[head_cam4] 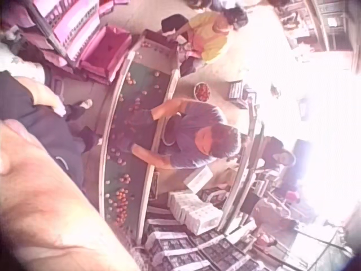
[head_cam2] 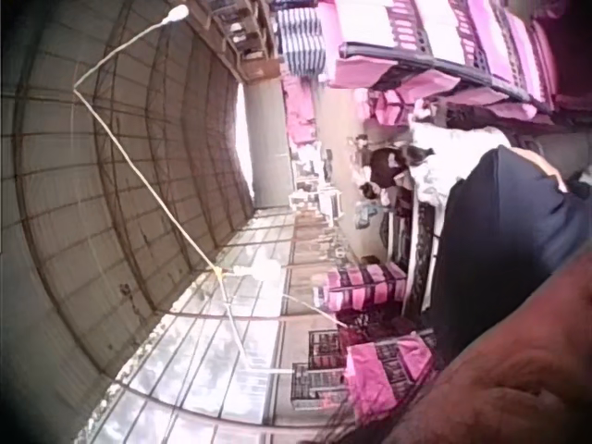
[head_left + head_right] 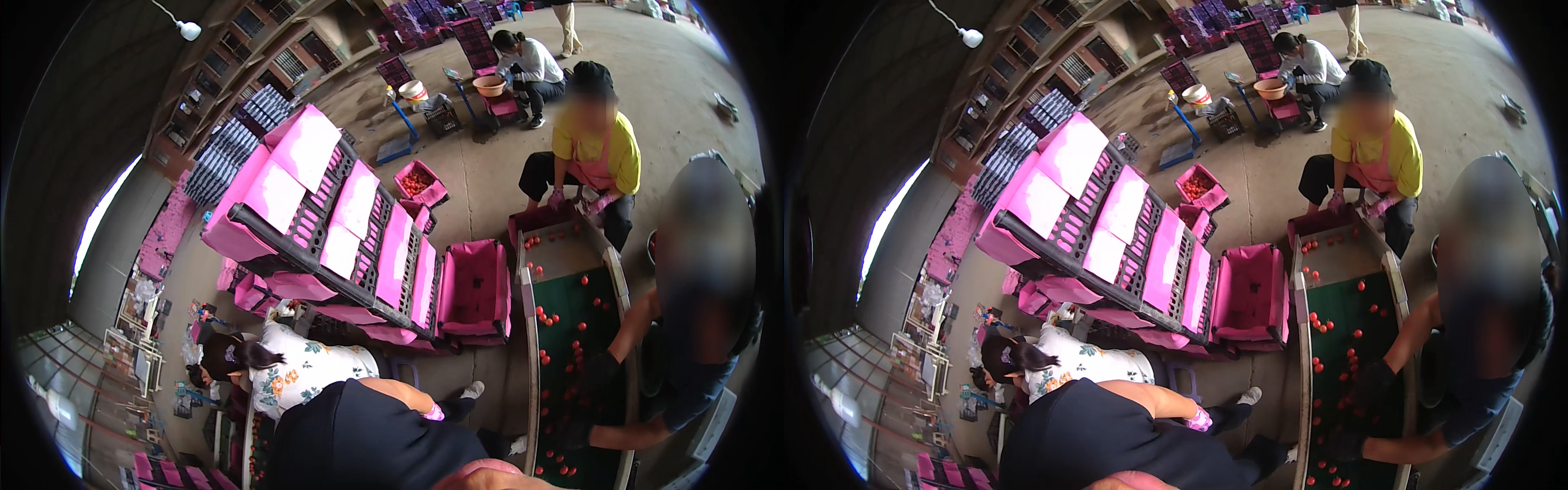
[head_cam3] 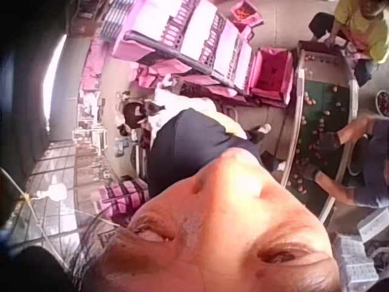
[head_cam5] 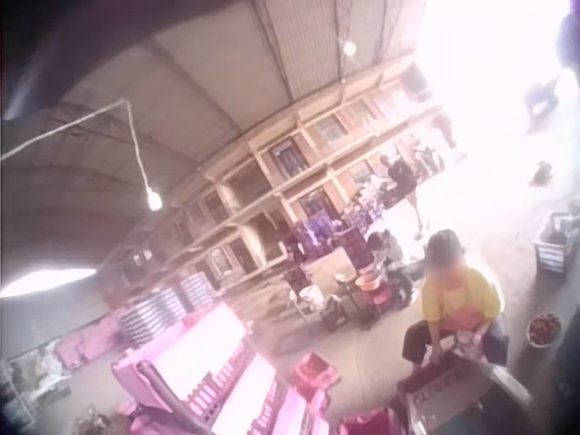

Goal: The person sorts small red tomatoes on a moving conveyor belt, picking out certain ones and placing them into a round bowl held near their lap.

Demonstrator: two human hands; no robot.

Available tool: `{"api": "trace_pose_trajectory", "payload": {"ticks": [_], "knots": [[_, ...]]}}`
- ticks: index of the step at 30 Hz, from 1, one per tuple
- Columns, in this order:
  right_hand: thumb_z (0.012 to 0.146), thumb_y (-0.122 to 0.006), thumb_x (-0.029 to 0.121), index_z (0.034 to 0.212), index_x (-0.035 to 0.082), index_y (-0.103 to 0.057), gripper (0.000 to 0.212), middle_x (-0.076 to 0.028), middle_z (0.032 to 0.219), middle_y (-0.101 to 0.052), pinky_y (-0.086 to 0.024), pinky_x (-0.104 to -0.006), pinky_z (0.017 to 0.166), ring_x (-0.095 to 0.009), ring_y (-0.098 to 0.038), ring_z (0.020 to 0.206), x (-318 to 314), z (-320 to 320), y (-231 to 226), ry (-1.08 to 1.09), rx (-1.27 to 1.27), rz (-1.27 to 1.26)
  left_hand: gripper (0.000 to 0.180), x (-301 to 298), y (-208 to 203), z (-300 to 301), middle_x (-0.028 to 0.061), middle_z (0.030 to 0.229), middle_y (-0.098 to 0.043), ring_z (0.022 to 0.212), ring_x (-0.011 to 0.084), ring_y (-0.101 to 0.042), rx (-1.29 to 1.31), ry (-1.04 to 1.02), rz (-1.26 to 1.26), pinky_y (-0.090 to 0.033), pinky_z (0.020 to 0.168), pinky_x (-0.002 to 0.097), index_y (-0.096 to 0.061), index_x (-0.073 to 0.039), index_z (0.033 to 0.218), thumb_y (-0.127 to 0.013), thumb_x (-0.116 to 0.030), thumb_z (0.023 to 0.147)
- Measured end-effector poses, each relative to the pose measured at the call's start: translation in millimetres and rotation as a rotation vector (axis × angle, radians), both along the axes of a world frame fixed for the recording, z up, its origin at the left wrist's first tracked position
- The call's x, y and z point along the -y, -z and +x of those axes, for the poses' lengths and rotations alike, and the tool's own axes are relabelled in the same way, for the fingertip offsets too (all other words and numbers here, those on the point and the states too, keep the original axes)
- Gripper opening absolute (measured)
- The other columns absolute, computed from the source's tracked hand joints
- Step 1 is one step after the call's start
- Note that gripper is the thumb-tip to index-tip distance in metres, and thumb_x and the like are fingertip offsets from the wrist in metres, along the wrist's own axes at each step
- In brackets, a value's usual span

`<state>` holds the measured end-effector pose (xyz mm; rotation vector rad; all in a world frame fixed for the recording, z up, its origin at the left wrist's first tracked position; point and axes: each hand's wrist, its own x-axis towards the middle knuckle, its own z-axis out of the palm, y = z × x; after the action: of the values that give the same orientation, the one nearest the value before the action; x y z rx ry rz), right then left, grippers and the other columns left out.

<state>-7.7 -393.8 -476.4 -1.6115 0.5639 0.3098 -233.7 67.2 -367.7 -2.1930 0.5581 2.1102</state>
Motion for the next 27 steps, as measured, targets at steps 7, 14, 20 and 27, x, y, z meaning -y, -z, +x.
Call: {"api": "trace_pose_trajectory", "payload": {"ticks": [7,14,20,27], "knots": [[0.081,-0.072,0.021,0.122,-0.002,-0.052,0.050,-0.017,0.107,-0.064,-0.051,-0.0358,0.085,-0.027,-0.064,0.099,-53.6,-112.8,49.3,-0.217,-0.275,-0.046,0.045,-23.7,18.4,9.7,0.0108,0.131,-0.057,0.114,0.0363,-0.060,-0.237,0.071,-0.109,-0.044,0.103,0.0445,-0.063,-0.010,0.124,-0.061,-0.042,0.092],[0.083,-0.070,0.022,0.121,-0.001,-0.054,0.047,-0.016,0.107,-0.065,-0.051,-0.0352,0.085,-0.027,-0.064,0.099,-109.6,-336.0,120.8,-0.284,-0.731,-0.081,0.064,-36.5,64.1,42.9,0.0160,0.144,-0.046,0.135,0.0366,-0.042,0.068,0.013,-0.532,-0.032,0.114,0.0460,-0.048,-0.008,0.139,-0.056,-0.052,0.094],[0.085,-0.068,0.022,0.120,-0.001,-0.055,0.044,-0.016,0.106,-0.065,-0.051,-0.0348,0.085,-0.028,-0.064,0.099,-167.0,-468.6,174.1,-0.214,-0.960,-0.041,0.063,-34.8,158.3,57.5,0.0196,0.141,-0.049,0.136,0.0353,-0.042,0.170,0.399,-0.788,-0.026,0.117,0.0515,-0.050,-0.007,0.138,-0.059,-0.046,0.090],[0.086,-0.067,0.023,0.119,0.000,-0.057,0.041,-0.016,0.106,-0.066,-0.051,-0.0342,0.086,-0.028,-0.065,0.098,-199.4,-536.6,220.5,-0.122,-1.002,-0.023,0.050,-30.6,190.3,70.6,0.0187,0.115,-0.064,0.112,0.0363,-0.059,0.173,0.278,-1.008,-0.039,0.108,0.0468,-0.059,-0.002,0.123,-0.061,-0.038,0.087]]}}
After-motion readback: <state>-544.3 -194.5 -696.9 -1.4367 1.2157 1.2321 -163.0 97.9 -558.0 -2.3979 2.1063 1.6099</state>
